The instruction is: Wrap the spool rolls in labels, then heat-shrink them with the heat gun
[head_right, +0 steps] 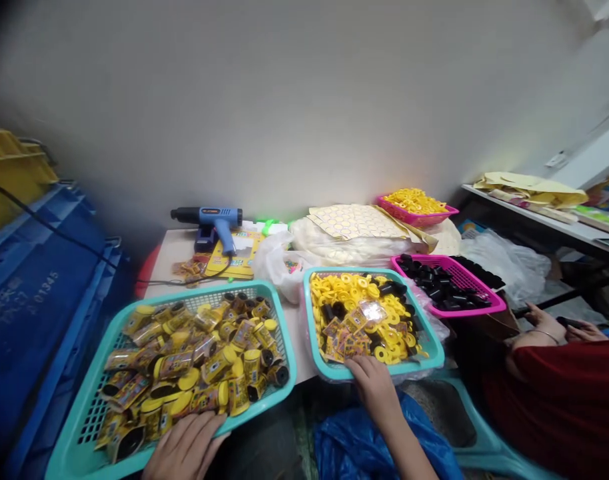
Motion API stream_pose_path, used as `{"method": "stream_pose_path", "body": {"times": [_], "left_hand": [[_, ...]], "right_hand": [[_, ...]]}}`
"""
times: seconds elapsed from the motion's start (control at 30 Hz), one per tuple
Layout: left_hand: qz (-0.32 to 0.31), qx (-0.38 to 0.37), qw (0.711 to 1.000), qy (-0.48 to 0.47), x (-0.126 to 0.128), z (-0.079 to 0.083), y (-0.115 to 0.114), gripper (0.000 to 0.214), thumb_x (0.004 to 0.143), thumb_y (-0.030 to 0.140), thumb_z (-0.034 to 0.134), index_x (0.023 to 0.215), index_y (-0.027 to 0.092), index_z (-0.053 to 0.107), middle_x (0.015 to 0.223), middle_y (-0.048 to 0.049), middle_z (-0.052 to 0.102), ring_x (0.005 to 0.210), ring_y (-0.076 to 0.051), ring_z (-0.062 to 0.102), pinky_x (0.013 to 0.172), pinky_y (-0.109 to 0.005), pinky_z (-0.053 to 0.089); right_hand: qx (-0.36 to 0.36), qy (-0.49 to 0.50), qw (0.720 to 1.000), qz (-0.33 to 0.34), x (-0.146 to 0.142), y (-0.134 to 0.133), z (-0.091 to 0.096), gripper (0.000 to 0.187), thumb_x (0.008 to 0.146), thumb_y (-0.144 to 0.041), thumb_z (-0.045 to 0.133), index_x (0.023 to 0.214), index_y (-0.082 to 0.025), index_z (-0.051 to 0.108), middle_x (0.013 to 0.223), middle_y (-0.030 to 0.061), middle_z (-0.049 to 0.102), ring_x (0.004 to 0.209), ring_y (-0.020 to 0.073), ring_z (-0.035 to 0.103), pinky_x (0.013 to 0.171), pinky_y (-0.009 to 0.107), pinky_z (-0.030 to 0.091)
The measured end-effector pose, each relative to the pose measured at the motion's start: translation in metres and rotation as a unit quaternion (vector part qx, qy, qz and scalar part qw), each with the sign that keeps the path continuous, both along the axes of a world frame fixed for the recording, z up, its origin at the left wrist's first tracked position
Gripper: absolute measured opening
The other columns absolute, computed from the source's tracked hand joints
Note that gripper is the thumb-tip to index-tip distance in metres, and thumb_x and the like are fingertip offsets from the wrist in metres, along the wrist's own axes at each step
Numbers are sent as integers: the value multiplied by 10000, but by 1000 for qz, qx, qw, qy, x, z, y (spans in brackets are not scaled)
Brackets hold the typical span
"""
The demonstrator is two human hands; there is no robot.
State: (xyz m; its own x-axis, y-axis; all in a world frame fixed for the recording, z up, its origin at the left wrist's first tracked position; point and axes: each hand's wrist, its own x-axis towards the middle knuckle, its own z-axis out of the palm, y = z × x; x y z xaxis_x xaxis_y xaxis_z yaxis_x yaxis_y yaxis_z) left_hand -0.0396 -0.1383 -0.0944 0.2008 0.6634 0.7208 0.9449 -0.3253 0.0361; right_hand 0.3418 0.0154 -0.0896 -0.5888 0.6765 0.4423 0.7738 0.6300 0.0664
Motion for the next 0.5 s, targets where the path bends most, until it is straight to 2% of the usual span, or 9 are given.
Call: {"method": "stream_pose_path", "body": {"times": [0.13, 0.2, 0.23, 0.3, 0.37, 0.43, 0.5], "left_hand": [[30, -4, 997, -64, 28, 8, 10, 200, 929, 224, 491, 984, 188, 680, 883, -31, 726, 831, -179, 631, 794, -310, 437], [25, 1, 995, -101, 35, 12, 10, 218, 935, 219, 466, 988, 196, 676, 875, -33, 713, 826, -176, 617, 793, -308, 441], [10, 2, 993, -118, 35, 14, 9, 217, 931, 209, 465, 986, 201, 674, 879, -37, 705, 832, -175, 611, 804, -309, 447], [-42, 3, 990, -138, 31, 18, 2, 196, 902, 169, 490, 976, 201, 669, 905, -54, 685, 863, -173, 602, 828, -308, 470], [-92, -5, 987, -130, 20, 24, -7, 205, 858, 115, 515, 983, 189, 660, 950, -76, 667, 910, -175, 598, 846, -307, 496], [-93, -13, 987, -129, 6, 33, -15, 253, 816, 62, 513, 999, 174, 646, 985, -94, 652, 933, -176, 595, 840, -304, 517], [-59, -14, 988, -143, -7, 40, -21, 282, 789, 37, 498, 999, 167, 635, 997, -105, 642, 932, -178, 595, 829, -315, 531]], "right_hand": [[-36, -28, 996, -79, 8, 9, 6, 334, 826, -82, 444, 1019, -220, 679, 991, 102, 711, 910, 274, 633, 765, 412, 476], [-68, -27, 993, -95, 3, 5, 17, 291, 832, -194, 520, 1097, -230, 636, 1063, 105, 686, 978, 304, 613, 794, 444, 468], [-85, -20, 992, -88, -3, 4, 24, 336, 829, -278, 563, 1160, -234, 596, 1116, 109, 664, 1029, 317, 595, 823, 458, 462], [-100, 11, 994, -54, -22, 5, 42, 489, 819, -421, 600, 1259, -228, 509, 1205, 127, 611, 1117, 327, 551, 887, 476, 442], [-76, 52, 996, -4, -48, 20, 64, 447, 851, -428, 560, 1240, -212, 514, 1190, 145, 606, 1115, 320, 549, 913, 482, 428], [-60, 64, 994, 60, -76, 52, 86, 322, 878, -388, 524, 1141, -218, 598, 1122, 143, 635, 1041, 304, 582, 876, 463, 446], [-35, 83, 991, 99, -110, 95, 105, 274, 897, -357, 489, 1040, -205, 666, 1041, 156, 674, 970, 297, 610, 856, 459, 454]]}}
